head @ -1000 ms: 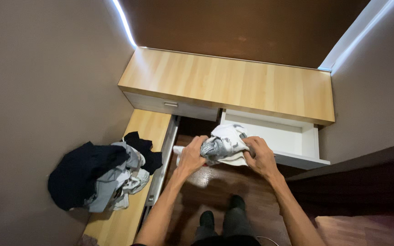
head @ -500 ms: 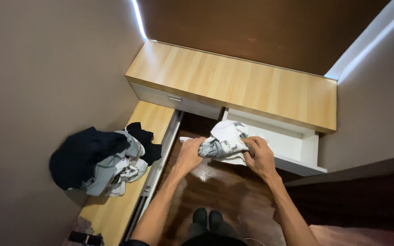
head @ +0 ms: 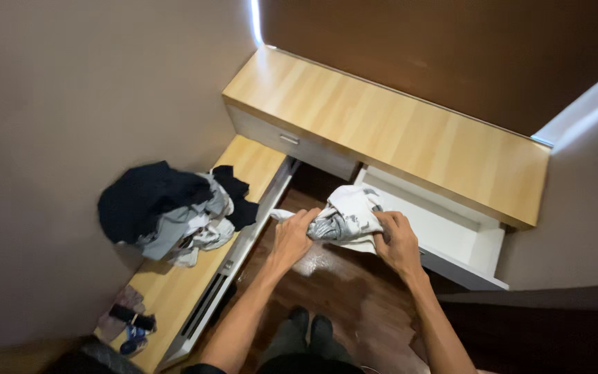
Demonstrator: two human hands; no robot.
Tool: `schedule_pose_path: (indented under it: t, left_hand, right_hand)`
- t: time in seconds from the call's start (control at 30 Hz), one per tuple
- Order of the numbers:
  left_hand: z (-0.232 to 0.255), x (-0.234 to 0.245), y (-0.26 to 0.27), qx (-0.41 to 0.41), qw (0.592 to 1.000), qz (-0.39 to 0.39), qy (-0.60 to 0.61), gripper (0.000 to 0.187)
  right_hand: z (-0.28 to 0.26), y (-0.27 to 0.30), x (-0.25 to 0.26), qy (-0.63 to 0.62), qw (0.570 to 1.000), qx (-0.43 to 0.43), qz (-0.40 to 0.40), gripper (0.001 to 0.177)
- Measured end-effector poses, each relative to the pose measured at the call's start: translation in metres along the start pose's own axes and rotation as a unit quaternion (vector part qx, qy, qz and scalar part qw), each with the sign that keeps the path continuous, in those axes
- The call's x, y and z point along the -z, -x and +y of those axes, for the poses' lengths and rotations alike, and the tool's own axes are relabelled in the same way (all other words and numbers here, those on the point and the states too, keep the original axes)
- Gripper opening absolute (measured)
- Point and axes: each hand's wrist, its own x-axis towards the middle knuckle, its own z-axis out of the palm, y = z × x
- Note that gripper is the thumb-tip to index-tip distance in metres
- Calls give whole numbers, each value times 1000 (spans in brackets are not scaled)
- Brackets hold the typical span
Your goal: The person empties clothes from a drawer and stacks them on a nearby bench, then pulls different garments from other drawers and continues stacking them by hand.
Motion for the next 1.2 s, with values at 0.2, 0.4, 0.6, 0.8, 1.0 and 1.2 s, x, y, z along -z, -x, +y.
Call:
schedule_pose_path:
  t: [0.2,0.4,0.6,0.8,1.0,1.2]
  left_hand:
    - [-18,23,15,51,999,14,-1,46]
    - [-55,58,25,67,996,44,-34,51]
    - [-107,113,25,57,992,75,-81,56]
    - [-166,200,26,-11,984,155,-91,56]
    - [-236,271,28,-25,975,181,-127,42]
    - [-291,316,46,-28,965,211,-155,43]
  right_hand:
    - [-14,-13,-29,-26,998,12,-50,48]
    - [-51,-37,-65,-45,996,28,-77,55]
    - [-101,-70,-117,-61,993,42,-94,61]
    - [-181,-106,-178,-115,988,97,-46,67]
    - [-255,-144,-249,-119,986,92,-73,69]
    - [-301,-159,-310,-101,982,150,-51,72]
